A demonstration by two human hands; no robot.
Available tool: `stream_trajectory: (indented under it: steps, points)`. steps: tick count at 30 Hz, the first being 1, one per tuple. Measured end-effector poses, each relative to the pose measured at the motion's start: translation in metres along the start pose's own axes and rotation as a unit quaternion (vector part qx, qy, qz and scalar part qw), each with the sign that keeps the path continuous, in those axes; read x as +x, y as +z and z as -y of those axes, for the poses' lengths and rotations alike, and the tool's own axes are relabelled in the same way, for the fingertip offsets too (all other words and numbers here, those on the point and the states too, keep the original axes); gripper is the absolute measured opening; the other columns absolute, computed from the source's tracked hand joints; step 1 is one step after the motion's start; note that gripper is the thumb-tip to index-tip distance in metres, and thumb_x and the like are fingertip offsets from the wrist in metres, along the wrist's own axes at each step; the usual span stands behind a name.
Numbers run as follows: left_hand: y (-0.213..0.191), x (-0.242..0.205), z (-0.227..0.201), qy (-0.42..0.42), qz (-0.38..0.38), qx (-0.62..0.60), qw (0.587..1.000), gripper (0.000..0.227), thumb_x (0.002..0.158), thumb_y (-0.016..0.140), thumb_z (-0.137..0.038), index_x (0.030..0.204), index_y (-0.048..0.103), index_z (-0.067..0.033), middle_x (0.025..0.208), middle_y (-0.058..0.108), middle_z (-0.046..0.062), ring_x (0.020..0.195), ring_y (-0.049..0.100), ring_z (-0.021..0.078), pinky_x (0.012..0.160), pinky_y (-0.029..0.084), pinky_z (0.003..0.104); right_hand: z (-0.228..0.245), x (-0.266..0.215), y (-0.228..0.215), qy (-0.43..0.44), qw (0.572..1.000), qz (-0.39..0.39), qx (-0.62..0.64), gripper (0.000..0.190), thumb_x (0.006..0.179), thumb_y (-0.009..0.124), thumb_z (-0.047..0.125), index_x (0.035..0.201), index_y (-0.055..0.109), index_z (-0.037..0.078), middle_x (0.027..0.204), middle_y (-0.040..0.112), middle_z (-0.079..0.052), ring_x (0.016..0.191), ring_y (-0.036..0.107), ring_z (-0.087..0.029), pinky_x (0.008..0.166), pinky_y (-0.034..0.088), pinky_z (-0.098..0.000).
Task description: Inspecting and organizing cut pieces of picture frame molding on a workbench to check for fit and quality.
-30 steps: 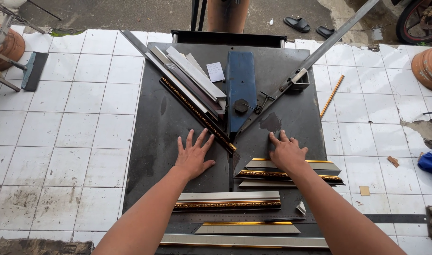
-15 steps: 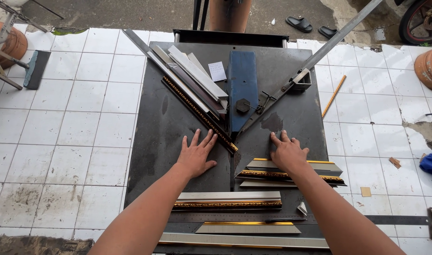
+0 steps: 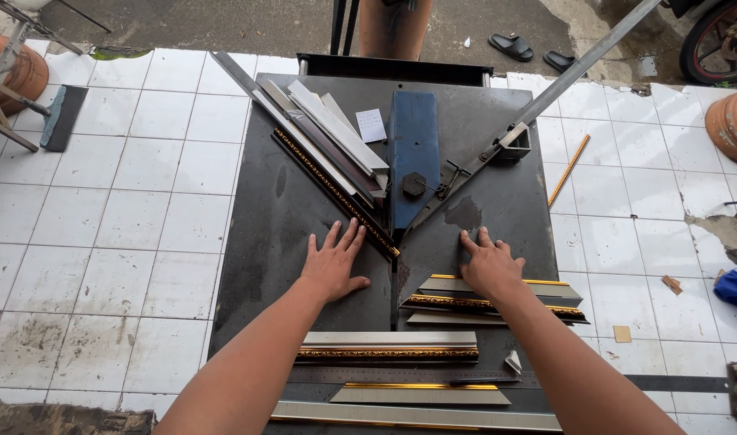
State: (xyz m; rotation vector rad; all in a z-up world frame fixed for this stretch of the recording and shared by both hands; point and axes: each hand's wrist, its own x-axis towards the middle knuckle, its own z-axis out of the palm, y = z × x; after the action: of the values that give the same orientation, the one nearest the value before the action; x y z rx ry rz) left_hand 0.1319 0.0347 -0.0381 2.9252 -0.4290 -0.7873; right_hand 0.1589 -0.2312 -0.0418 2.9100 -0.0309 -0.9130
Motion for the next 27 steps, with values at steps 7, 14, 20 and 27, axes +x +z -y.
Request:
stream_trajectory:
  steps: [7,14,20,27]
  points:
    - [0.001,-0.005,-0.004,0.013,0.011,-0.004,1.0,0.081,0.082,0.05,-0.047,0.142,0.003,-0.0216,0.148,0.001,-0.002,0.134,0.004,0.0325,0.101,0.015,0.062,0.002,-0.004,-0.005,0.001,1.0,0.012,-0.004,0.063,0.083,0.045,0.032,0.14,0.018,0.031,0.146,0.02,-0.005,0.128,0.028,-0.035,0.09,0.033,-0.0621]
    - [0.0,0.0,-0.006,-0.001,0.031,0.024,0.999,0.08,0.081,0.048,-0.049,0.142,0.002,-0.0253,0.148,-0.001,-0.004,0.135,0.003,0.0321,0.098,0.02,0.064,0.002,-0.005,-0.005,0.0,1.0,0.015,-0.003,0.064,0.083,0.046,0.033,0.14,0.018,0.031,0.146,0.018,-0.005,0.128,0.027,-0.035,0.09,0.034,-0.0597]
    - [-0.002,0.004,-0.009,-0.025,0.057,0.038,0.997,0.068,0.085,0.039,-0.041,0.141,0.003,-0.0278,0.148,-0.001,-0.005,0.135,0.006,0.0307,0.093,0.028,0.062,0.002,-0.002,-0.002,0.0,1.0,0.014,-0.002,0.064,0.083,0.045,0.03,0.141,0.017,0.03,0.146,0.017,-0.006,0.129,0.026,-0.036,0.09,0.035,-0.0589]
    - [-0.013,0.009,-0.007,-0.028,0.064,0.057,0.996,0.071,0.08,0.038,-0.025,0.142,0.003,-0.028,0.148,0.001,-0.003,0.135,0.008,0.0307,0.089,0.034,0.056,-0.001,0.011,-0.003,-0.008,1.0,0.001,0.008,0.066,0.08,0.044,0.013,0.141,0.021,0.027,0.145,0.022,-0.01,0.127,0.028,-0.039,0.087,0.038,-0.0578]
